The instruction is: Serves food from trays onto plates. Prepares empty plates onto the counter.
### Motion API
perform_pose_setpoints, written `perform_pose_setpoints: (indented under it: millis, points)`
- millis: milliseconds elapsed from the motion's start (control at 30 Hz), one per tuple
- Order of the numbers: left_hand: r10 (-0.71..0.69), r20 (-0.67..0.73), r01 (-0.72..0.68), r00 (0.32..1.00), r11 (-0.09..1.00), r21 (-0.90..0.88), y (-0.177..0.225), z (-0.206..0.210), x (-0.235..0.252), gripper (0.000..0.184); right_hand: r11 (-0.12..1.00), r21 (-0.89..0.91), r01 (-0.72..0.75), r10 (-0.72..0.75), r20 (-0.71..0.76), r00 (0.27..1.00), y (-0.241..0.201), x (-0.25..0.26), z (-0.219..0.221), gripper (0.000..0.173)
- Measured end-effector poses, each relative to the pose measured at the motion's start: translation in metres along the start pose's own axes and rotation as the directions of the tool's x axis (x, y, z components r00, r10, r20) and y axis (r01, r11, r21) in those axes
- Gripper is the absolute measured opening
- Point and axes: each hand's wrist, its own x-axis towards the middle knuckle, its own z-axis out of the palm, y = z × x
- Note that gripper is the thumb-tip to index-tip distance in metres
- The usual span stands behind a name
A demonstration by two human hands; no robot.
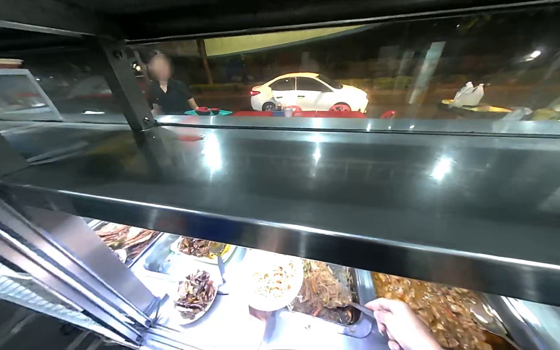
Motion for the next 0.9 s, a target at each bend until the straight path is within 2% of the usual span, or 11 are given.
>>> perform_pose_setpoints:
  millis: [100,167,233,367,433,500,567,633,733,800,900]
  points:
    - [0.035,0.032,-0.034,0.999,0.999,-0.010,-0.013,-0.016,0.010,0.041,0.991,0.119,0.059,-0.060,0.003,0.998,0.000,-0.012,-0.021,0.027]
    - [0.065,0.010,-0.065,0.998,0.998,0.007,-0.011,-0.006,0.002,0.039,0.970,0.215,0.118,-0.125,0.020,0.992,-0.006,-0.019,-0.033,0.028]
    - [0.063,-0.047,-0.063,0.997,0.998,0.010,-0.008,0.005,-0.005,0.039,0.951,0.259,0.167,-0.184,0.040,0.982,-0.023,-0.029,-0.043,0.027]
    - [0.064,-0.002,-0.064,0.998,0.998,-0.019,-0.020,-0.002,0.002,0.036,0.899,0.303,0.316,-0.352,0.070,0.933,-0.065,-0.050,-0.048,0.024]
    - [0.059,-0.047,-0.062,0.997,0.996,-0.065,-0.024,0.003,0.001,0.033,0.869,0.322,0.375,-0.419,0.077,0.905,-0.082,-0.062,-0.040,0.024]
    - [0.070,-0.019,-0.071,0.997,0.996,-0.062,-0.025,0.008,-0.001,0.036,0.858,0.251,0.447,-0.479,0.080,0.874,-0.093,-0.072,-0.027,0.026]
    - [0.061,0.043,-0.057,0.997,0.995,-0.076,-0.026,0.007,0.003,0.043,0.809,0.052,0.585,-0.587,0.039,0.809,-0.095,-0.079,-0.010,0.030]
    - [0.041,0.013,-0.039,0.999,0.996,-0.083,-0.018,0.027,-0.006,0.048,0.674,-0.187,0.715,-0.727,0.005,0.687,-0.091,-0.084,0.003,0.034]
    - [0.033,-0.021,-0.035,0.999,0.995,-0.094,-0.011,0.037,-0.010,0.051,0.513,-0.372,0.773,-0.840,-0.034,0.541,-0.084,-0.085,0.016,0.038]
    - [0.016,-0.031,-0.018,0.999,0.997,-0.082,-0.010,0.042,-0.015,0.051,0.490,-0.419,0.765,-0.852,-0.045,0.521,-0.079,-0.081,0.017,0.038]
    - [0.051,0.069,-0.048,0.996,0.998,-0.046,-0.020,0.027,-0.013,0.047,0.494,-0.414,0.765,-0.864,-0.131,0.487,-0.073,-0.077,0.015,0.033]
